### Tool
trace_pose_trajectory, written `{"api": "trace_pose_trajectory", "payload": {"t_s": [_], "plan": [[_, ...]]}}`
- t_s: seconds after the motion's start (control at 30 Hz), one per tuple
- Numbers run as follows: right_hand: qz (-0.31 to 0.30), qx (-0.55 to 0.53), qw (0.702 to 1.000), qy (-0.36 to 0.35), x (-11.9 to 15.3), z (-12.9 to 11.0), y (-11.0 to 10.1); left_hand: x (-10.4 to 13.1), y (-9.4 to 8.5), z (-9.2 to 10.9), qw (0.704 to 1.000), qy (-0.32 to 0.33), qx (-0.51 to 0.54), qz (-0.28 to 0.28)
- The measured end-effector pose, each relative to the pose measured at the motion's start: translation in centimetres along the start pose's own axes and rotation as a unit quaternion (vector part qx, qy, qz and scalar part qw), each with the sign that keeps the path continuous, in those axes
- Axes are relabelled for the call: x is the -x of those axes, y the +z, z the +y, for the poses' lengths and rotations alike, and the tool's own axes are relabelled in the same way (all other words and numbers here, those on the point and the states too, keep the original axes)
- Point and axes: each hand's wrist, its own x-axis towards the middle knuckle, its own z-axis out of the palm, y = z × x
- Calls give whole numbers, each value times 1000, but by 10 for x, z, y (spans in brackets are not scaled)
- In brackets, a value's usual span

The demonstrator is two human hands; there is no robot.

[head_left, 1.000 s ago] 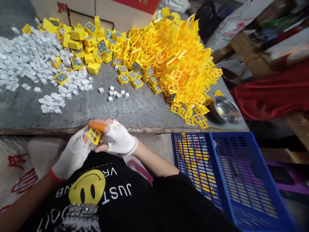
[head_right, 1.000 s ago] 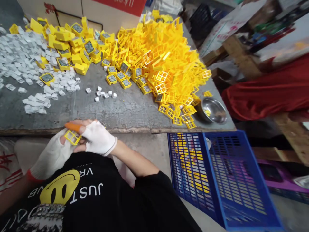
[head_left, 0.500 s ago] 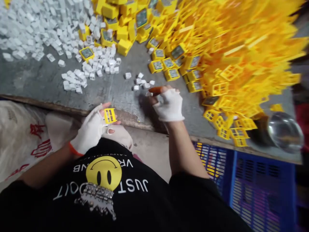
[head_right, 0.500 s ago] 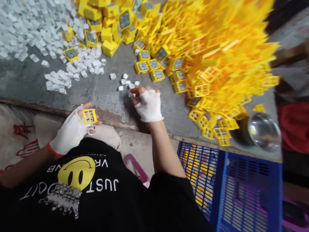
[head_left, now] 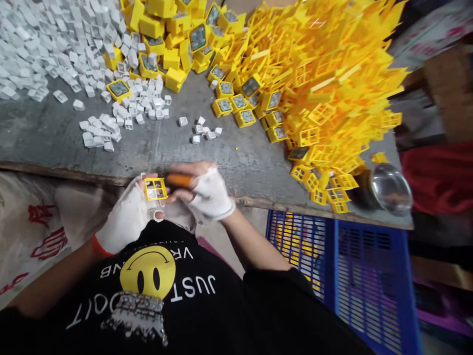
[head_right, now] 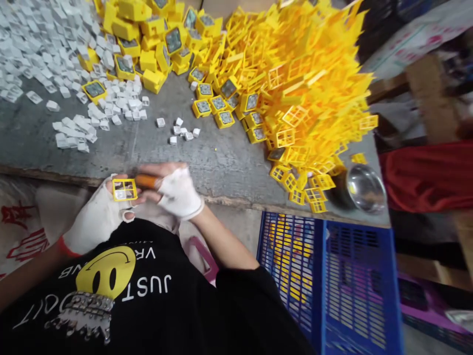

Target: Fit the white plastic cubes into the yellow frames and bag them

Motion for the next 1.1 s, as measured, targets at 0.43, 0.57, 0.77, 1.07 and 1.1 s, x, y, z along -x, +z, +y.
{"api": "trace_pose_trajectory", "payload": {"t_s": [0.43, 0.57, 0.77, 1.07, 1.1], "plan": [[-15, 260, 911, 319, -44, 74, -23, 3, 9, 9, 1000, -23, -3, 12], [11, 240, 921, 308, -30, 75, -24, 3, 8, 7, 1000, -13, -4, 5], [-18, 254, 895, 366, -41, 72, -26, 1, 1, 7, 1000, -14, 12, 23], [-14, 198, 933, 299, -38, 51, -23, 3, 1, 8, 999, -25, 21, -1], [-2, 178, 949, 261, -31, 41, -21, 2, 2, 7, 999, -25, 20, 1]]}}
